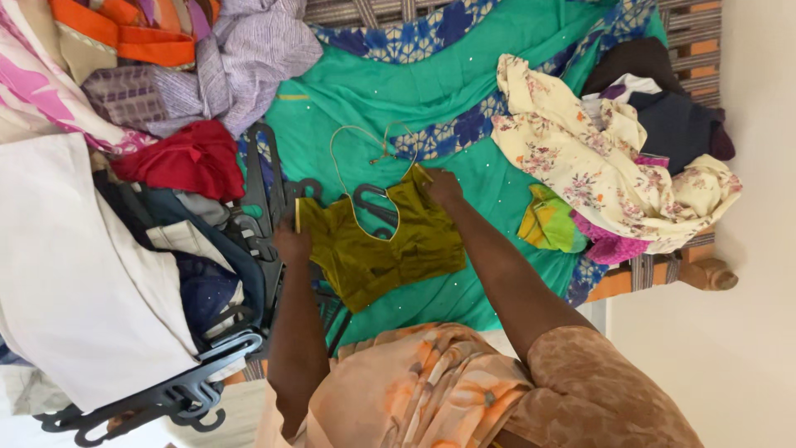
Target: The person picks up small garments, including a green top and a pink top, from a pile on a bed. They place each garment onto a black plastic hanger and then set the hanger with the garment onto a stack of other hangers.
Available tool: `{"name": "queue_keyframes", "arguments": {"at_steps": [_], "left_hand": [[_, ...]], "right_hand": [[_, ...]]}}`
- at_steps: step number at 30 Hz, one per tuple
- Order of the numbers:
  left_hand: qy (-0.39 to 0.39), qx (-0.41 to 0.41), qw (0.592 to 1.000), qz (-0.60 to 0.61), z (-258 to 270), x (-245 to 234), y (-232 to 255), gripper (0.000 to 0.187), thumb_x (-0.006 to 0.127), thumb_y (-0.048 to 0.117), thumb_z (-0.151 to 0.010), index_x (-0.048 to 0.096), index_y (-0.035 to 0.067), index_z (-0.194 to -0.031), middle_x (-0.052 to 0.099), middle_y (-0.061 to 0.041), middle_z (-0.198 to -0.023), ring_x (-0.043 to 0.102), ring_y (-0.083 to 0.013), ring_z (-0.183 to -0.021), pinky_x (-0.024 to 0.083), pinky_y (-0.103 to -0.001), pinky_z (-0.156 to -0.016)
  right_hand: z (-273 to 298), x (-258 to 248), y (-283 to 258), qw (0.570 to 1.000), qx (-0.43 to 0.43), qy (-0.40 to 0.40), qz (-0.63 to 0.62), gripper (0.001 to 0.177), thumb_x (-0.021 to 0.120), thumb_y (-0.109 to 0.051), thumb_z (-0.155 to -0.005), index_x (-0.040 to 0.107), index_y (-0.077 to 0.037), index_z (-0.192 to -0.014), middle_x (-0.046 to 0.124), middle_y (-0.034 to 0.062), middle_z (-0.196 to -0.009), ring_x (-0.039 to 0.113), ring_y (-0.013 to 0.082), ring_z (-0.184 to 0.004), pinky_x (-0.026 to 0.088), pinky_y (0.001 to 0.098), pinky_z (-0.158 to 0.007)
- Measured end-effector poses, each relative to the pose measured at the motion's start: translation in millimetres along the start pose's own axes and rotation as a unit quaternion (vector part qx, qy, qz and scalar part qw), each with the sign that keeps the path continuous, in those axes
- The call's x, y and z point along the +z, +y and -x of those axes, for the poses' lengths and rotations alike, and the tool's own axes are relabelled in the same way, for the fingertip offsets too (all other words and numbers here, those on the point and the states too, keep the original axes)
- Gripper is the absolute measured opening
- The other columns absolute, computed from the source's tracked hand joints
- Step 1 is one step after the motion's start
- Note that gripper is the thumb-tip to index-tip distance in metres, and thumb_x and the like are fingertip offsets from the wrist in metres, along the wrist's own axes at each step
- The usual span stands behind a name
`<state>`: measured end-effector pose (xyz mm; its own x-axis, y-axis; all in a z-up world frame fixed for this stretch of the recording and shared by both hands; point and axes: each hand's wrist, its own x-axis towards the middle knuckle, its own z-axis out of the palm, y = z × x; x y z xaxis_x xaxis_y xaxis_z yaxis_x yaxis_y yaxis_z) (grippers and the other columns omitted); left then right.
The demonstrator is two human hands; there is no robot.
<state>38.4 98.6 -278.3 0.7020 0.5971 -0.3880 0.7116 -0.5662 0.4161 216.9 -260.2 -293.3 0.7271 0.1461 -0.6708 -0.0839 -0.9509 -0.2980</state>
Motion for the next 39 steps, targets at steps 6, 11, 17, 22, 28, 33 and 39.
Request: {"name": "queue_keyframes", "arguments": {"at_steps": [6,11,17,22,28,33,39], "left_hand": [[0.000,-0.022,1.000,-0.001,-23.1,20.2,8.8,0.077,0.084,0.045,-0.086,0.052,0.001,-0.141,0.062,-0.027,-0.129,0.059,-0.0469,-0.119,0.047,-0.054,-0.100],[-0.031,-0.064,0.997,0.005,-16.3,18.9,11.4,0.082,0.086,0.041,-0.069,0.056,0.000,-0.133,0.065,-0.027,-0.125,0.063,-0.0439,-0.114,0.051,-0.050,-0.095],[-0.045,0.051,0.997,-0.047,2.6,4.5,10.3,0.022,0.073,0.023,-0.089,0.076,0.004,-0.098,0.069,-0.025,-0.098,0.067,-0.0464,-0.088,0.055,-0.055,-0.075],[-0.045,-0.029,0.997,0.048,22.0,-17.2,3.6,0.032,0.064,0.024,-0.102,0.063,-0.003,-0.085,0.061,-0.022,-0.075,0.061,-0.0402,-0.066,0.047,-0.050,-0.063],[0.005,0.112,0.970,0.214,84.7,-32.6,17.2,0.030,0.071,0.021,-0.097,0.060,-0.005,-0.086,0.055,-0.017,-0.067,0.051,-0.0255,-0.060,0.043,-0.042,-0.060],[-0.086,0.041,0.933,0.348,162.6,-26.4,64.0,0.023,0.071,0.022,-0.096,0.067,-0.001,-0.093,0.055,-0.005,-0.063,0.048,-0.0080,-0.056,0.039,-0.031,-0.051],[-0.169,0.159,0.812,0.536,233.4,4.2,99.1,0.022,0.070,0.015,-0.108,0.058,0.001,-0.097,0.055,-0.002,-0.074,0.050,-0.0080,-0.061,0.039,-0.028,-0.052]], "right_hand": [[-12.3,25.0,-10.6,0.999,-0.010,0.027,-0.017,0.057,0.062,-0.025,-0.091,0.050,-0.021,-0.147,0.044,0.0125,-0.152,0.043,0.0419,-0.134,0.044,0.0611,-0.099],[-2.7,28.4,-16.8,0.994,0.028,-0.053,0.089,0.039,0.066,-0.024,-0.087,0.064,-0.019,-0.126,0.048,0.0115,-0.146,0.040,0.0359,-0.140,0.046,0.0577,-0.102],[41.7,20.1,16.1,0.987,-0.139,0.047,0.067,0.025,0.069,-0.027,-0.092,0.066,-0.009,-0.109,0.065,0.0144,-0.123,0.061,0.0342,-0.121,0.048,0.0551,-0.100],[73.1,-9.1,48.5,0.918,-0.310,0.205,-0.138,0.022,0.076,-0.014,-0.078,0.060,-0.005,-0.089,0.068,0.0195,-0.127,0.062,0.0404,-0.121,0.052,0.0478,-0.094],[116.5,-38.7,60.2,0.935,-0.167,0.255,-0.181,0.021,0.078,-0.018,-0.089,0.063,-0.004,-0.096,0.069,0.0151,-0.083,0.069,0.0295,-0.074,0.054,0.0417,-0.067],[174.4,-34.9,30.8,0.917,-0.161,0.262,-0.254,0.025,0.080,-0.020,-0.088,0.063,-0.004,-0.096,0.069,0.0129,-0.081,0.069,0.0234,-0.067,0.053,0.0379,-0.062],[240.3,7.1,-25.7,0.875,-0.254,0.194,-0.364,0.025,0.081,-0.014,-0.086,0.064,-0.001,-0.098,0.069,0.0078,-0.082,0.066,0.0145,-0.072,0.055,0.0328,-0.065]]}}
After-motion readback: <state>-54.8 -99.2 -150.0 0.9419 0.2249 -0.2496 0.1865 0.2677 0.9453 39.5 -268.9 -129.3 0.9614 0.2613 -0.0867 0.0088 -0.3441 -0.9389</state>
